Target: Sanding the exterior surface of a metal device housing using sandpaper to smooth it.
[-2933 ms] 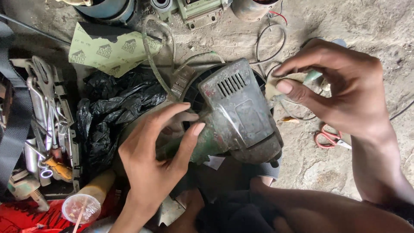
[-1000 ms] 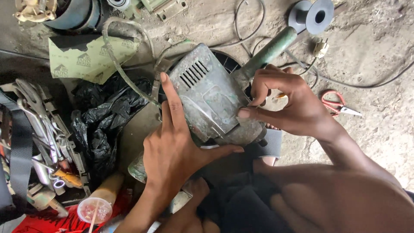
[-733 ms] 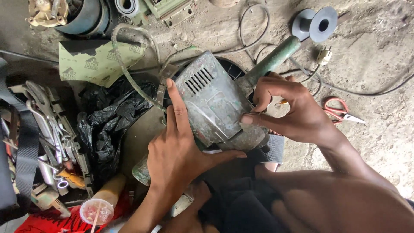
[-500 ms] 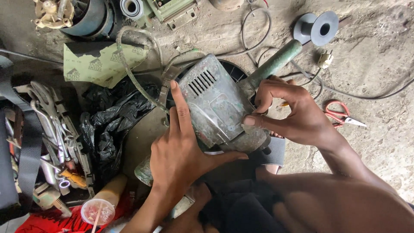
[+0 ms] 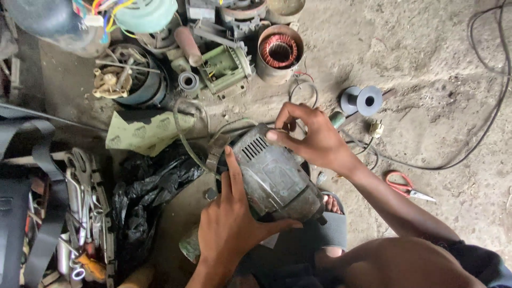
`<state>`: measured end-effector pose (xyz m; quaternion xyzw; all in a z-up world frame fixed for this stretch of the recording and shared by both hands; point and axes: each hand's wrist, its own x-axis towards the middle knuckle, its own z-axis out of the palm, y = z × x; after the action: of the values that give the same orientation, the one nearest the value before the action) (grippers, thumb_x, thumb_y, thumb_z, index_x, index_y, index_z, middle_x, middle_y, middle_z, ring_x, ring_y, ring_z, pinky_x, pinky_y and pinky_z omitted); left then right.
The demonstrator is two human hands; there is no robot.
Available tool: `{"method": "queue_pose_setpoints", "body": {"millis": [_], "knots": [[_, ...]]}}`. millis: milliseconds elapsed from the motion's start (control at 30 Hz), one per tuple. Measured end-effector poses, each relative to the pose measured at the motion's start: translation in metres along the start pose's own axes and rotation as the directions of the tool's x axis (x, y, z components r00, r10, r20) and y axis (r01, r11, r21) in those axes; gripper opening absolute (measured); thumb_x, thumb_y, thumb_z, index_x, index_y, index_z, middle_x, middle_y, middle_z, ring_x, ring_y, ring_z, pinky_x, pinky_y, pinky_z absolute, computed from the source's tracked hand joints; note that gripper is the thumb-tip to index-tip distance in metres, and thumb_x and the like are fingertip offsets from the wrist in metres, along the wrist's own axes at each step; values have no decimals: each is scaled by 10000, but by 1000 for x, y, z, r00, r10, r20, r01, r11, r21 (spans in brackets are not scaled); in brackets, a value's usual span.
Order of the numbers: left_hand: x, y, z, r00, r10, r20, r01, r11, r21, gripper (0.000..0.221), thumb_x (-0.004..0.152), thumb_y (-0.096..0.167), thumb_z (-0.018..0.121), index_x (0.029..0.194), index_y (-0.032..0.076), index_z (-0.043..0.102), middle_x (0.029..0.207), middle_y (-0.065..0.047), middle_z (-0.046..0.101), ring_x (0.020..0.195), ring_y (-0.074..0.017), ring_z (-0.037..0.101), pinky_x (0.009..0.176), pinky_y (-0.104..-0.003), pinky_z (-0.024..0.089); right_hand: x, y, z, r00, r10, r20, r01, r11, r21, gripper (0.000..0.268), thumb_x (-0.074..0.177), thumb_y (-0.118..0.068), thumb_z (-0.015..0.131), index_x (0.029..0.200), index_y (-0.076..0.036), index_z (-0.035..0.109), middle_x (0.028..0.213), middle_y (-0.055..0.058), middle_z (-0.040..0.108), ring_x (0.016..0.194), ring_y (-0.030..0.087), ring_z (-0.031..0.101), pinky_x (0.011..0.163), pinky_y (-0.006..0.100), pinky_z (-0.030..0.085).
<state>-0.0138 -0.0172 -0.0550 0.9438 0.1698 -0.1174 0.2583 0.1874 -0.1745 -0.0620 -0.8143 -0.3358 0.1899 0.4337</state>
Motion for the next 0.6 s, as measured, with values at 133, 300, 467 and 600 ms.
{"method": "queue_pose_setpoints", "body": {"millis": [133, 300, 467, 600], "knots": [[2, -6, 5, 1000, 9, -11, -9, 1000, -22, 2044, 425, 1096, 1005, 1820, -110, 123, 1075, -123, 741, 459, -286, 782, 363, -431, 617, -24, 2, -11, 996, -17, 91, 17, 1000, 3, 182, 970, -150, 925, 1056, -110, 769, 970, -1, 822, 798, 121, 750, 731, 298, 616], [3, -4, 6, 1000, 1, 19, 0, 1000, -13, 2070, 426, 1140, 956, 1824, -107, 75, 1120, -159, 748, 468, -320, 783, 372, -458, 624, -25, 5, -21, 986, 45, 162, -46, 999, 1, 177, 920, -138, 973, 1041, -104, 849, 983, 5, 844, 850, 129, 758, 783, 304, 597], [2, -5, 7, 999, -8, 36, 9, 1000, -26, 2081, 442, 1165, 945, 1829, -104, 52, 1142, -163, 728, 472, -329, 791, 384, -468, 624, -19, 5, -21, 989, 31, 146, -36, 999, 33, 147, 946, -97, 941, 1061, -93, 849, 993, 14, 859, 840, 118, 771, 720, 276, 611], [2, -3, 8, 1000, 0, 3, 0, 1000, -19, 2063, 444, 1202, 871, 1823, -108, 71, 1139, -169, 748, 440, -327, 788, 346, -457, 615, -16, 16, -20, 992, 6, 123, -13, 998, 55, 116, 978, -72, 922, 1037, -122, 835, 907, -27, 836, 595, 44, 562, 535, 227, 429]]}}
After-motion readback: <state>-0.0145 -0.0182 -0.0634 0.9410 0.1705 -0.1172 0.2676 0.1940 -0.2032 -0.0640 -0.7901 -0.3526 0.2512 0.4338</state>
